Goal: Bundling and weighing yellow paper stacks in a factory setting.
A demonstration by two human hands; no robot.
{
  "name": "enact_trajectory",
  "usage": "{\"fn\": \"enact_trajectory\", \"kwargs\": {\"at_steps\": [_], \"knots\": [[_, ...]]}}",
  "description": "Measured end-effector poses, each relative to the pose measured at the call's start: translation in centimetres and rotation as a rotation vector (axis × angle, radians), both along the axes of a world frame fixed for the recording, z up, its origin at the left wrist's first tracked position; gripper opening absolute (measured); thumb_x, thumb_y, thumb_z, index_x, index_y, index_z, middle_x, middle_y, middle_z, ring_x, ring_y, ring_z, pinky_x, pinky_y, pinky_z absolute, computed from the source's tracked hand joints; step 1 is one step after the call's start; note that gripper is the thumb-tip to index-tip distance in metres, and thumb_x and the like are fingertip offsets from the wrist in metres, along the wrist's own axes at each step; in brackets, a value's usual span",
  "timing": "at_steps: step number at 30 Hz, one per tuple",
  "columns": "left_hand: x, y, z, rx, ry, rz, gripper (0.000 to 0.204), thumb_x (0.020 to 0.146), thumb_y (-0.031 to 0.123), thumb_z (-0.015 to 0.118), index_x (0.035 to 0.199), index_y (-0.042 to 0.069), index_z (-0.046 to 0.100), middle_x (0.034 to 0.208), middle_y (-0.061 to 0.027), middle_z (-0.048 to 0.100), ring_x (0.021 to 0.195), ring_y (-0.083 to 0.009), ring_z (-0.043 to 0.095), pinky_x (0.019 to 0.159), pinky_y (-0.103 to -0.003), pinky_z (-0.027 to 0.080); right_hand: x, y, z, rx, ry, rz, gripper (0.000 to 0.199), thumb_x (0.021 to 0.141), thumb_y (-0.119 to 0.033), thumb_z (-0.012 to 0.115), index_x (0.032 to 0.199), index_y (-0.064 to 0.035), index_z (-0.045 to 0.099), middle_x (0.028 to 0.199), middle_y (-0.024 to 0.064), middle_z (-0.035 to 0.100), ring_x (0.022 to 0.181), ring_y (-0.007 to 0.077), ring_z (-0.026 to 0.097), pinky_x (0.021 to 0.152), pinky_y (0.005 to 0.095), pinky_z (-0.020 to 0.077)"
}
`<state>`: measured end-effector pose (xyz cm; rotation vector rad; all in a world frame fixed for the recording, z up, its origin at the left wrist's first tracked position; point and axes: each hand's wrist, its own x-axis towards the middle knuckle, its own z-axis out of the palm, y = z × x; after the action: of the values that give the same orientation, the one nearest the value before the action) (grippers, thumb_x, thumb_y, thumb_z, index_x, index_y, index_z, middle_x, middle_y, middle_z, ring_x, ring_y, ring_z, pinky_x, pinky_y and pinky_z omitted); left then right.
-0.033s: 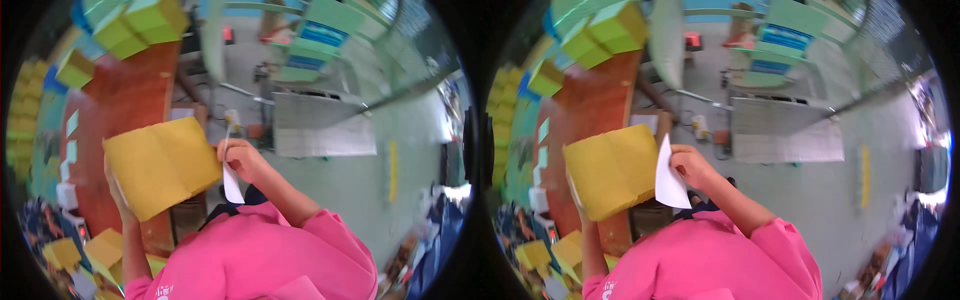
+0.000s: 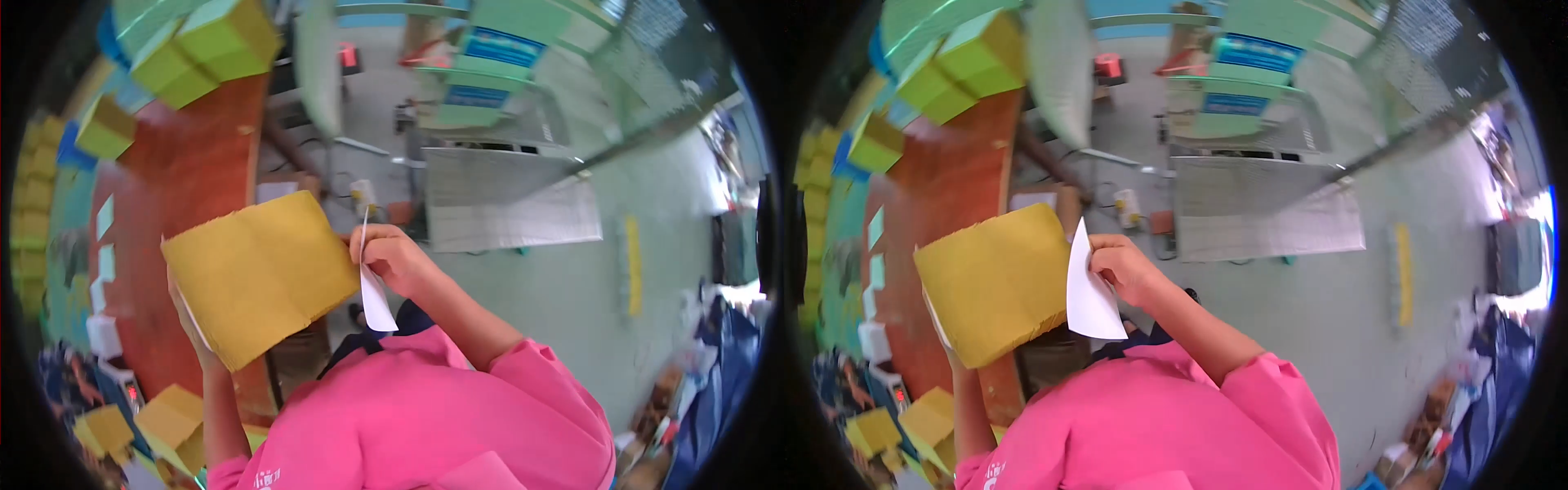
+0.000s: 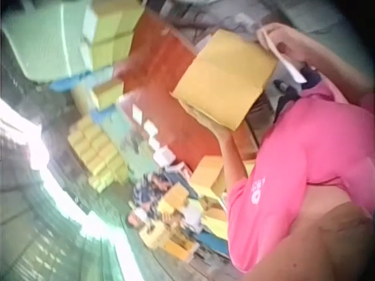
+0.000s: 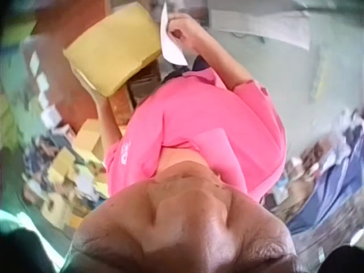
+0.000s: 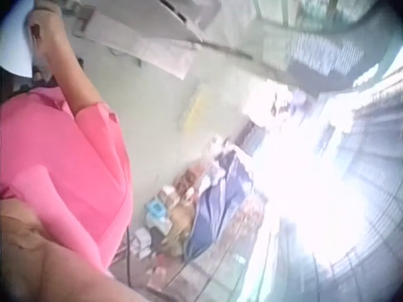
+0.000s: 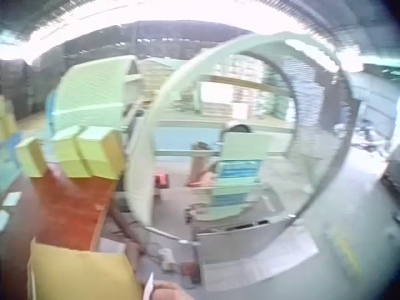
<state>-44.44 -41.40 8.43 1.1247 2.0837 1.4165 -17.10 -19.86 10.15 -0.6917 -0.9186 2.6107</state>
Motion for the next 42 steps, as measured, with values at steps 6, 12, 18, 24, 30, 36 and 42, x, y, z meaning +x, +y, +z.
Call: {"fn": "enact_trajectory", "kwargs": {"at_steps": [6, 12, 18, 24, 30, 36, 42], "knots": [[13.1, 10.4, -8.6, 0.102, 0.198, -0.063, 0.057, 0.102, 0.038, 0.037, 0.144, -0.001, 0.034, 0.149, -0.0168, 0.033, 0.140, -0.0298, 0.030, 0.113, -0.039, 0.025, 17.3, 7.3, -0.6, 0.121, -0.134, -0.327, 0.034, 0.068, -0.004, 0.051, 0.098, 0.0039, 0.066, 0.094, 0.0122, 0.065, 0.089, 0.0209, 0.063, 0.082, 0.0295, 0.0481], [33.6, 26.7, -7.4, 0.262, 0.113, -0.339, 0.055, 0.100, 0.029, 0.047, 0.146, 0.003, 0.030, 0.145, -0.0137, 0.039, 0.133, -0.0261, 0.039, 0.111, -0.038, 0.031, 37.4, 17.2, -6.2, 0.006, -0.051, -0.471, 0.010, 0.070, -0.005, 0.051, 0.071, -0.0018, 0.060, 0.113, 0.0217, 0.064, 0.090, 0.0238, 0.062, 0.075, 0.0293, 0.0459], [41.8, 36.0, -18.1, 0.120, -0.187, -0.257, 0.054, 0.101, 0.036, 0.041, 0.142, 0.002, 0.035, 0.138, -0.0144, 0.044, 0.128, -0.0289, 0.043, 0.110, -0.038, 0.030, 47.3, 25.2, -11.3, -0.156, 0.127, -0.386, 0.013, 0.078, -0.004, 0.051, 0.068, -0.0003, 0.057, 0.130, 0.0282, 0.052, 0.108, 0.0339, 0.057, 0.084, 0.0356, 0.0470], [40.7, 34.7, -19.0, -0.017, -0.317, -0.255, 0.045, 0.100, 0.034, 0.047, 0.134, 0.004, 0.046, 0.123, -0.0067, 0.055, 0.111, -0.0178, 0.054, 0.093, -0.034, 0.045, 48.9, 28.3, -14.4, -0.377, 0.136, -0.392, 0.015, 0.086, -0.010, 0.052, 0.079, 0.0014, 0.058, 0.125, 0.0280, 0.053, 0.109, 0.0376, 0.057, 0.090, 0.0429, 0.0490], [40.5, 34.4, -14.0, -0.044, -0.694, -0.133, 0.043, 0.100, 0.038, 0.046, 0.126, 0.005, 0.055, 0.112, -0.0028, 0.061, 0.100, -0.0119, 0.058, 0.082, -0.030, 0.049, 48.7, 28.1, -19.2, -0.353, -0.193, -0.399, 0.014, 0.086, -0.006, 0.052, 0.092, 0.0043, 0.058, 0.090, 0.0150, 0.065, 0.071, 0.0253, 0.065, 0.064, 0.0361, 0.0549], [40.0, 34.4, -11.6, -0.119, -0.858, -0.139, 0.048, 0.101, 0.041, 0.043, 0.127, 0.003, 0.054, 0.116, -0.0049, 0.060, 0.104, -0.0142, 0.058, 0.086, -0.029, 0.047, 45.4, 27.7, -16.9, -0.148, -0.514, -0.468, 0.018, 0.079, 0.002, 0.049, 0.094, 0.0005, 0.059, 0.078, 0.0059, 0.059, 0.062, 0.0152, 0.057, 0.054, 0.0294, 0.0455], [40.5, 34.2, -10.5, -0.117, -0.811, -0.152, 0.043, 0.100, 0.034, 0.043, 0.126, 0.001, 0.054, 0.117, -0.0062, 0.059, 0.108, -0.0144, 0.055, 0.092, -0.030, 0.043, 45.3, 27.2, -17.3, 0.257, -0.596, -0.252, 0.027, 0.074, 0.005, 0.049, 0.098, -0.0020, 0.058, 0.073, 0.0049, 0.054, 0.057, 0.0126, 0.049, 0.049, 0.0298, 0.0390]]}}
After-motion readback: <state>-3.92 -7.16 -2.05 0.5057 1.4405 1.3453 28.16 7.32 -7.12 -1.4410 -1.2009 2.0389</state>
